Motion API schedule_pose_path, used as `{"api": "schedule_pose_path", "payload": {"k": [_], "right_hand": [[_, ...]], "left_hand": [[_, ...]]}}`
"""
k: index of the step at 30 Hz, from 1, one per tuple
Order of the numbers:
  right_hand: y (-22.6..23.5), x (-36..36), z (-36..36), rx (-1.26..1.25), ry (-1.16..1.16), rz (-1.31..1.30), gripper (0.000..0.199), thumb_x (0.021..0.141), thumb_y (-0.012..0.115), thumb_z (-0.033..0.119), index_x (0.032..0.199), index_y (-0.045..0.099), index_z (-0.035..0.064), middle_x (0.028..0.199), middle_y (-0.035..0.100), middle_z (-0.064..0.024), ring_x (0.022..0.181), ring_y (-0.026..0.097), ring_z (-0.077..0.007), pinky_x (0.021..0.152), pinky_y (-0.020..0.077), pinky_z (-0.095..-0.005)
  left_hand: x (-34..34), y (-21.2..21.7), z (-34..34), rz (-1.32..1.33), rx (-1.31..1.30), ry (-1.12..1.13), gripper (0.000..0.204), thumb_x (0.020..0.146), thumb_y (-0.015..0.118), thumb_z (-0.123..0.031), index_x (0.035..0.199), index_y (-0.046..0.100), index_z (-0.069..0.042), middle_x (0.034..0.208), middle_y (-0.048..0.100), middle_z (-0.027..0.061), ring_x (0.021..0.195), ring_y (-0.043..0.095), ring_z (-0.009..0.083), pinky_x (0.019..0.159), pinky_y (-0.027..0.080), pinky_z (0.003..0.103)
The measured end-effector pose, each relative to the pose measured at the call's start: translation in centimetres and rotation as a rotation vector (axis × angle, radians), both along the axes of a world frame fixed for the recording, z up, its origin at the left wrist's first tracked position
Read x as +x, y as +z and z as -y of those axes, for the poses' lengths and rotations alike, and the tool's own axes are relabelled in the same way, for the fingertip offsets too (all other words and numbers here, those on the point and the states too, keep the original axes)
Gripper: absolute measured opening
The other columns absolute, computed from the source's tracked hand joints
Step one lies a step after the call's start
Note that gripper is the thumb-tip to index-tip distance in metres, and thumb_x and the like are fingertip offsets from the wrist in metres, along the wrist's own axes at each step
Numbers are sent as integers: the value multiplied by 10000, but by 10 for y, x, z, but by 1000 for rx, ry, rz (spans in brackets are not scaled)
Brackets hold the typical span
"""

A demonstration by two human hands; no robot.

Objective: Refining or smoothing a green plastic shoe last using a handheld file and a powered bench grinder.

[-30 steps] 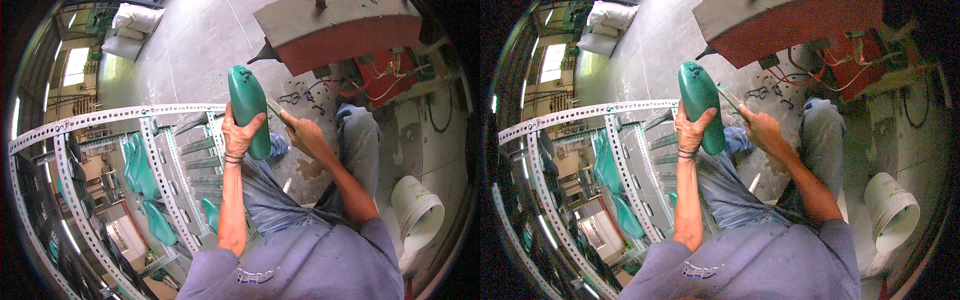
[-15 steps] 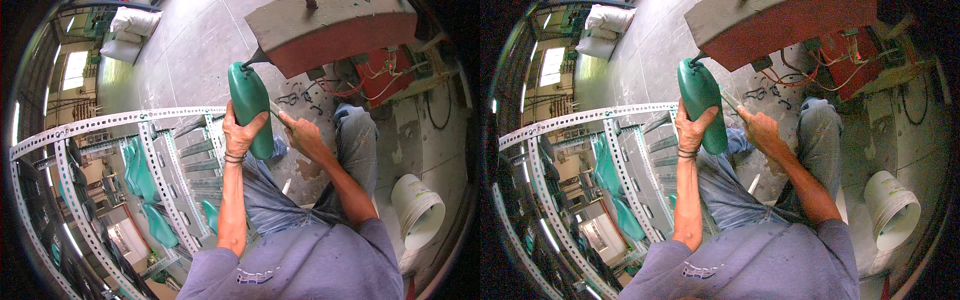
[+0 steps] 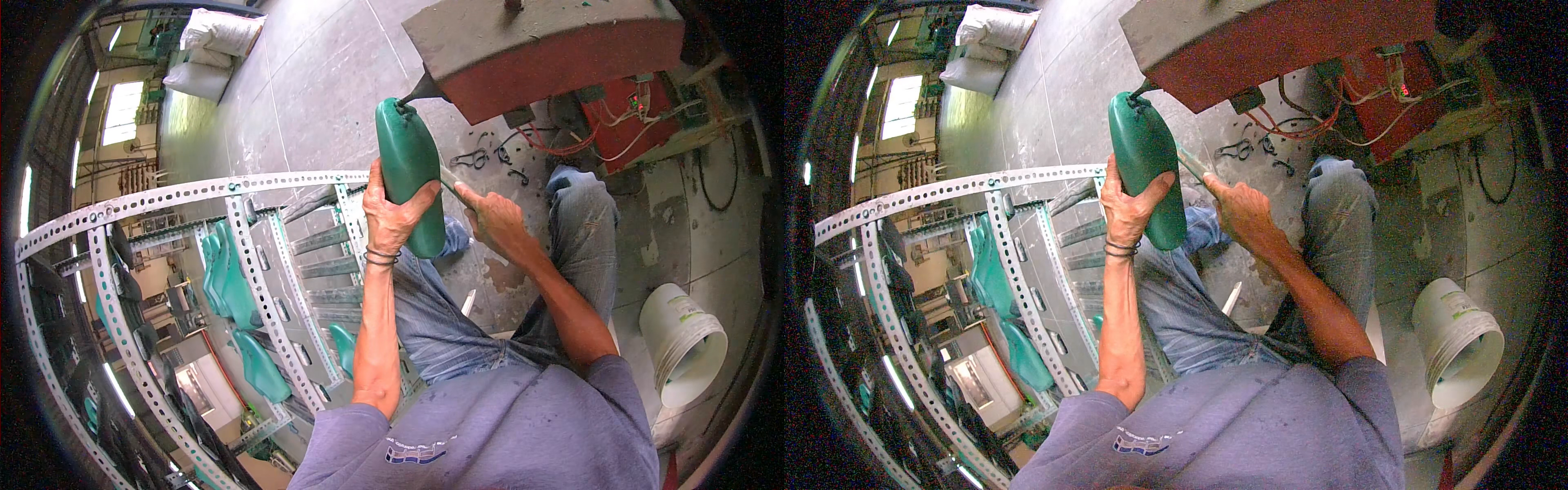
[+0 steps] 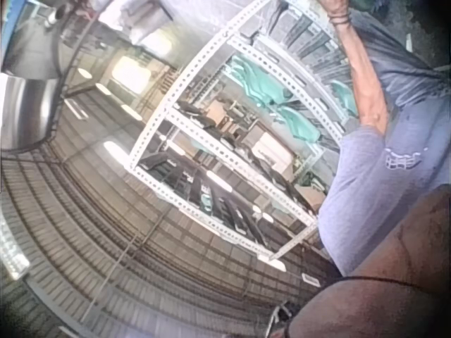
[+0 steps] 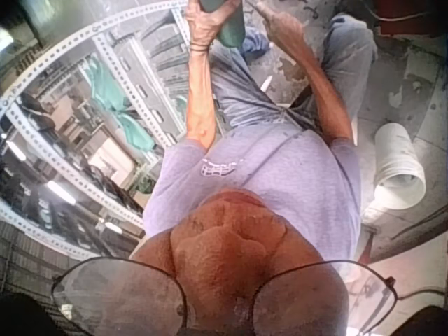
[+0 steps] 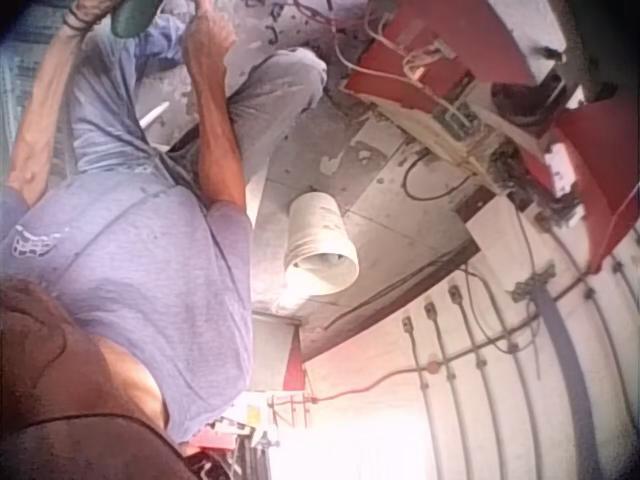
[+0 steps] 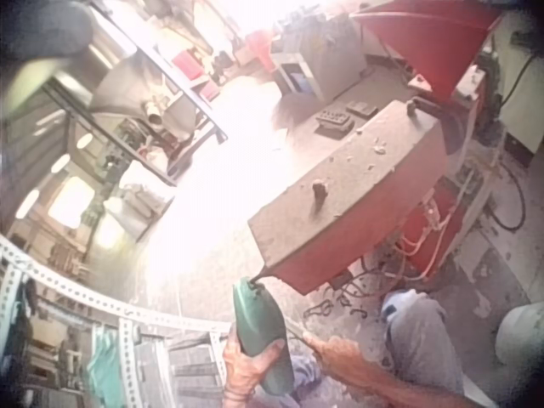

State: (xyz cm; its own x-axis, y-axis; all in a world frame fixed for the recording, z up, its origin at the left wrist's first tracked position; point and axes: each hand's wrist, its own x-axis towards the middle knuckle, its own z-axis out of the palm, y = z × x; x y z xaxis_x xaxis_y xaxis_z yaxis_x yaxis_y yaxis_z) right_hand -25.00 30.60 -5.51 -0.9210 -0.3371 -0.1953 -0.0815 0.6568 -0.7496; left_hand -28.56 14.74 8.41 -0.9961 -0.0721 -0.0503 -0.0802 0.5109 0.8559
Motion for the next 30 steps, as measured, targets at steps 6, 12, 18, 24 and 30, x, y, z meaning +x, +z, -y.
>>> {"api": "schedule_pose_path", "payload": {"k": [6,12,18,24,30], "right_hand": [[0,1,-1,-8,-10,-29,563,910,621,155,1447,486,255,786,640,-185,721,656,-389,628,507,-520],[8,-2,-6,12,4,3,555,917,618,154,1450,489,242,803,632,-177,744,654,-379,649,513,-503],[8,-1,-5,-1,-17,-12,538,917,617,155,1437,509,241,797,630,-177,735,650,-378,642,506,-509],[3,0,-2,2,-7,-15,534,915,614,143,1431,517,241,773,629,-185,698,646,-387,609,500,-516],[1,2,-1,-3,-22,-62,485,912,584,127,1384,556,235,768,666,-203,699,681,-406,581,524,-530]], "left_hand": [[0,1,-4,3,59,10,493,759,848,-136,1151,569,-33,965,717,77,818,683,152,745,564,311],[3,-1,1,-7,-31,-2,495,755,841,-139,1152,569,-22,952,722,89,811,696,166,740,568,316],[7,-3,8,-19,-17,-9,511,745,846,-143,1154,567,-17,964,729,100,812,707,177,744,573,321],[6,0,9,-12,-25,-53,508,743,845,-128,1150,563,-19,966,730,99,820,708,175,747,574,319],[6,5,3,3,-22,-46,490,751,836,-99,1152,563,-26,964,725,83,815,702,159,741,570,309]]}}
